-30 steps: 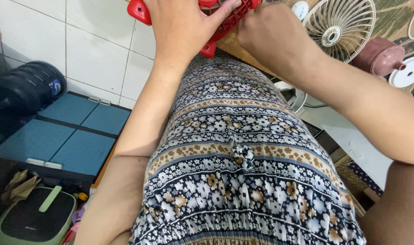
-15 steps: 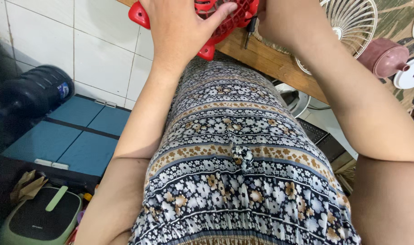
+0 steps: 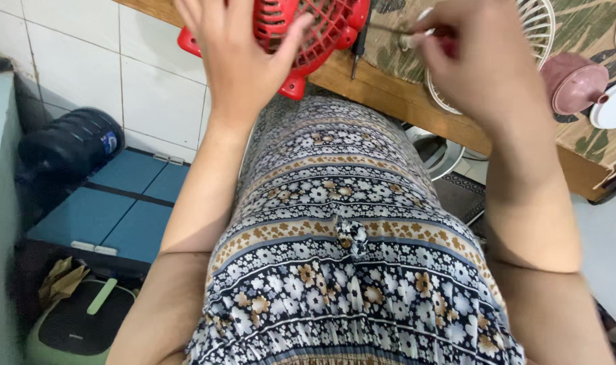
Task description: The person uses a pink screwdriver to unscrew and remove the front grille of a small red electric fan. They then wipe the fan's interior with a white cloth and reattach the grille, securing it with screws.
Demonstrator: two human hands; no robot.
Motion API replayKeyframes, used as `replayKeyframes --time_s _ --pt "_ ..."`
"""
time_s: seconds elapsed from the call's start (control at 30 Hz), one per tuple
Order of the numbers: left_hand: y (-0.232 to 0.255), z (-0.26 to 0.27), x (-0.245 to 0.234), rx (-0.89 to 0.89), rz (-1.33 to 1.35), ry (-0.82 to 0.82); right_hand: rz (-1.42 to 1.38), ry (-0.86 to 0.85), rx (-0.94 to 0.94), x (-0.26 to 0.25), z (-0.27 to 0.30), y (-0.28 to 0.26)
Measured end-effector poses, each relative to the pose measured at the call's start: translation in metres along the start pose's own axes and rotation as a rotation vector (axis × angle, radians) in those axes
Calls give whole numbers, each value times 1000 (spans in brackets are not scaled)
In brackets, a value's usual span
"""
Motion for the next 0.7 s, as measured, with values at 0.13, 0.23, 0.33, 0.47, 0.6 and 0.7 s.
replayKeyframes --time_s 0.13,0.23,0.33,0.47,0.6,0.7 --pt "24 11 -8 113 229 4 -63 37 305 -15 24 20" --pt "53 25 12 193 560 -273 -296 -15 161 -4 35 19" --pt "68 42 29 129 525 -388 -633 87 208 10 51 30" --pt "67 55 63 -77 785 -545 -1049 338 272 21 69 57" --pt "62 77 87 -426 1149 -751 -1271 448 306 35 73 83" --pt "60 84 98 -506 1257 -780 -1337 456 303 41 71 94"
Point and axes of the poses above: each hand's wrist, its own z-axis away from the middle knuckle, its own x-axis out of the palm, y = z × x, the point moved 5 cm from there along -z, towards the middle knuckle, and after that the axes turned 12 degrees about -z, right-handed, at the moved point
